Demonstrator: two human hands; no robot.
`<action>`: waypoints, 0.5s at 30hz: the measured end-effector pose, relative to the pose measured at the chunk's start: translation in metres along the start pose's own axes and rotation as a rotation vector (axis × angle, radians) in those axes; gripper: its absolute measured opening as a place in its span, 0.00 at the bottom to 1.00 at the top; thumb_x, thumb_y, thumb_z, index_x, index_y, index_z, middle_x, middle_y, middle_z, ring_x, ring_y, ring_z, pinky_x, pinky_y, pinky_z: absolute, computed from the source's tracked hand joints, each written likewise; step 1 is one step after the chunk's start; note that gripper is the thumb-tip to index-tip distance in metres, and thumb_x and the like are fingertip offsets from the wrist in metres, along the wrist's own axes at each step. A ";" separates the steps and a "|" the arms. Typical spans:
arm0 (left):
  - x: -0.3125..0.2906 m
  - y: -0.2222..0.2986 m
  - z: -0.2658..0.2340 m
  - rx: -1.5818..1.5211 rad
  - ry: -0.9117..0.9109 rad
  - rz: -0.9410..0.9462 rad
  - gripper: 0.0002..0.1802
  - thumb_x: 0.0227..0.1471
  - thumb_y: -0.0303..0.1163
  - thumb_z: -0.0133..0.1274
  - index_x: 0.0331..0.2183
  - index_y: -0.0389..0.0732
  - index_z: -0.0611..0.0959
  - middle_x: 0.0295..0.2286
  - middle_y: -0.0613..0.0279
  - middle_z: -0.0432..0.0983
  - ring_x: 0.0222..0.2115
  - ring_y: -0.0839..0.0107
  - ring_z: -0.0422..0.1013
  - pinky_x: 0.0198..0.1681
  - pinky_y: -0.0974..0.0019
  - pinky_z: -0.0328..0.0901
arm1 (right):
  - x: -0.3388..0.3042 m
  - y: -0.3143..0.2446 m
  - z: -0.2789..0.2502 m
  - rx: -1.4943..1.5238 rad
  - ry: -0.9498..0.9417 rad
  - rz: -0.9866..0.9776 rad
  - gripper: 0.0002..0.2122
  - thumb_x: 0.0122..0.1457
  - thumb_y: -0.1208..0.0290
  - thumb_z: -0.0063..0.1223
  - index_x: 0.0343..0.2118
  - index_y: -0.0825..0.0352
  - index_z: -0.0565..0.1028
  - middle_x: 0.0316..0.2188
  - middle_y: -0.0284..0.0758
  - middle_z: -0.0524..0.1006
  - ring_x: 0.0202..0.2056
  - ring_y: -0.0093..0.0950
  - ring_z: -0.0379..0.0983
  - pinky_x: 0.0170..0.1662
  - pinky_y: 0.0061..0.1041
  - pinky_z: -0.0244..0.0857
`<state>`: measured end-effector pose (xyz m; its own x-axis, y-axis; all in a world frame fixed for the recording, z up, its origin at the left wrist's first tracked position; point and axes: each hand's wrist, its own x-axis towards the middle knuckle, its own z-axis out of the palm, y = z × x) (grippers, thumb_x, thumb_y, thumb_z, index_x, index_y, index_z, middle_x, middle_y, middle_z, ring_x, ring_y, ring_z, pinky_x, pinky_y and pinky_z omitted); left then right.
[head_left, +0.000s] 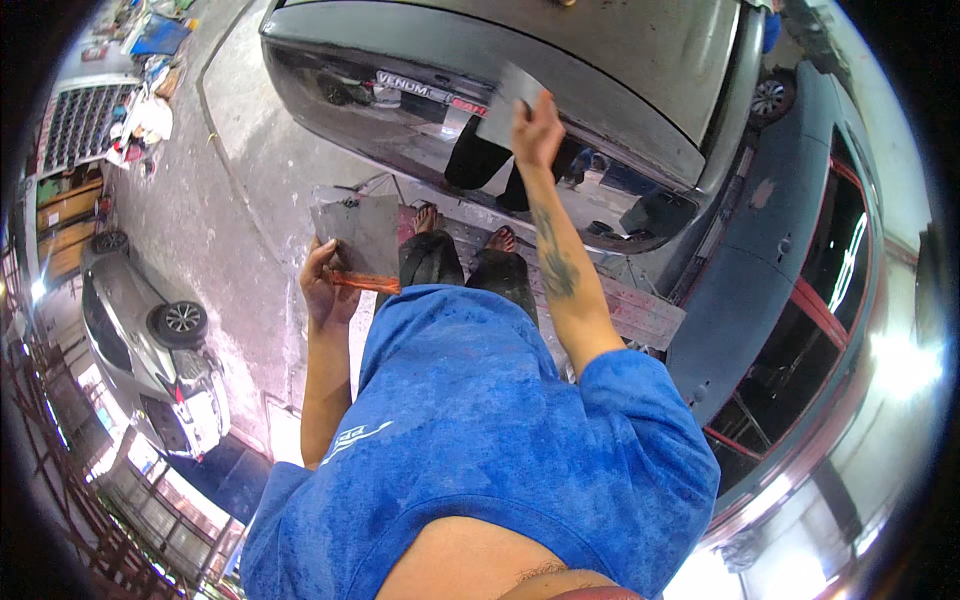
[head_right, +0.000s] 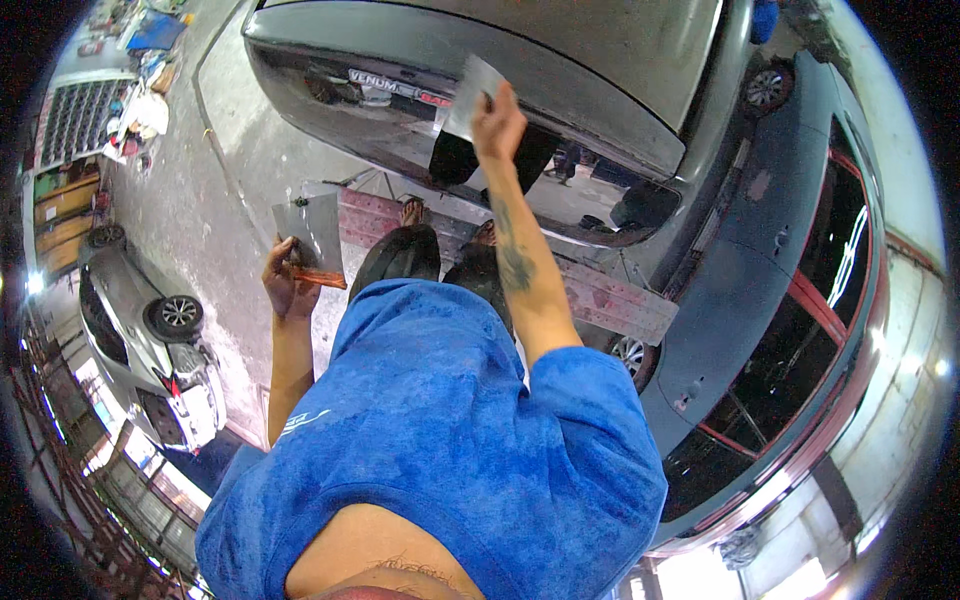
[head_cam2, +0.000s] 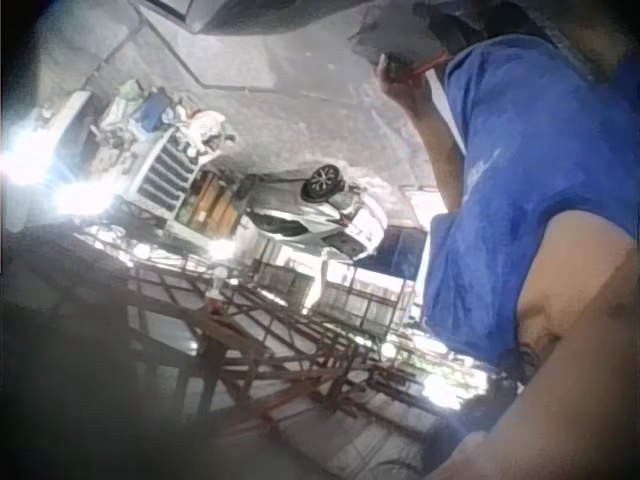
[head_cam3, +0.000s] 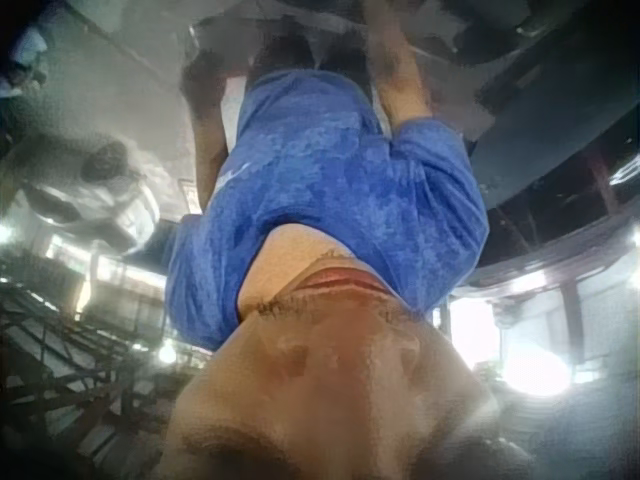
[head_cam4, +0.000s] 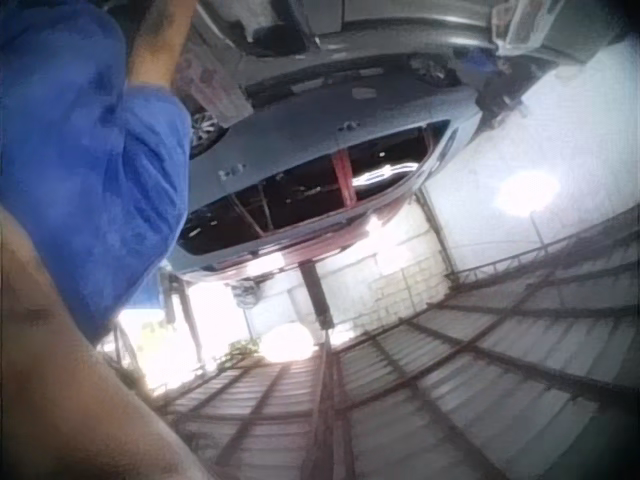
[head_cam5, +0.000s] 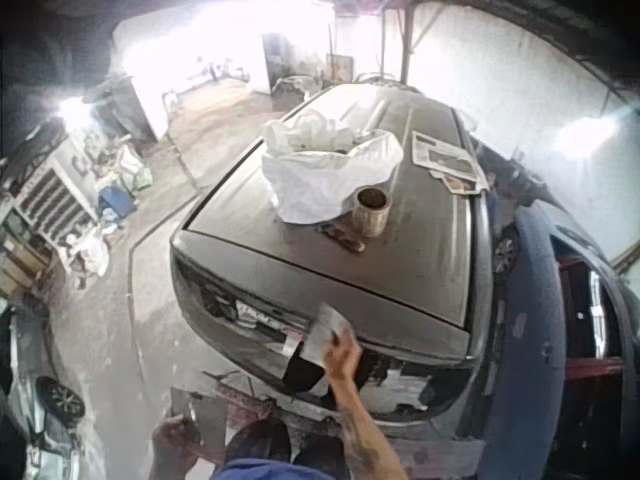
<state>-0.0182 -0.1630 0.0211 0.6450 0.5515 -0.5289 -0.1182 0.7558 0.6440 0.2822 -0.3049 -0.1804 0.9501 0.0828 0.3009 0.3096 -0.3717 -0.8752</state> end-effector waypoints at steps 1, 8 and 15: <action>-0.002 0.000 -0.001 -0.013 -0.038 0.005 0.13 0.52 0.27 0.45 0.42 0.41 0.74 0.35 0.60 0.77 0.34 0.70 0.75 0.40 0.65 0.71 | 0.002 -0.017 0.021 0.036 -0.065 0.024 0.15 0.52 0.71 0.55 0.42 0.72 0.72 0.37 0.51 0.74 0.38 0.50 0.73 0.37 0.34 0.68; 0.018 0.006 -0.036 -0.094 -0.124 0.019 0.23 0.51 0.27 0.44 0.51 0.39 0.69 0.43 0.56 0.74 0.43 0.64 0.73 0.48 0.59 0.68 | 0.006 -0.019 -0.053 0.118 0.051 0.257 0.12 0.52 0.71 0.58 0.38 0.70 0.73 0.30 0.37 0.76 0.32 0.28 0.72 0.37 0.29 0.66; 0.046 0.029 -0.058 -0.158 -0.135 -0.039 0.20 0.51 0.26 0.45 0.48 0.40 0.72 0.39 0.59 0.76 0.40 0.67 0.74 0.46 0.62 0.69 | -0.006 -0.011 -0.085 -0.006 0.130 0.138 0.08 0.53 0.75 0.56 0.36 0.70 0.72 0.26 0.34 0.76 0.28 0.26 0.72 0.34 0.27 0.66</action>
<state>-0.0359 -0.0949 -0.0163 0.7455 0.4763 -0.4662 -0.2012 0.8277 0.5238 0.2701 -0.3798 -0.1400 0.9702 -0.0894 0.2253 0.1765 -0.3766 -0.9094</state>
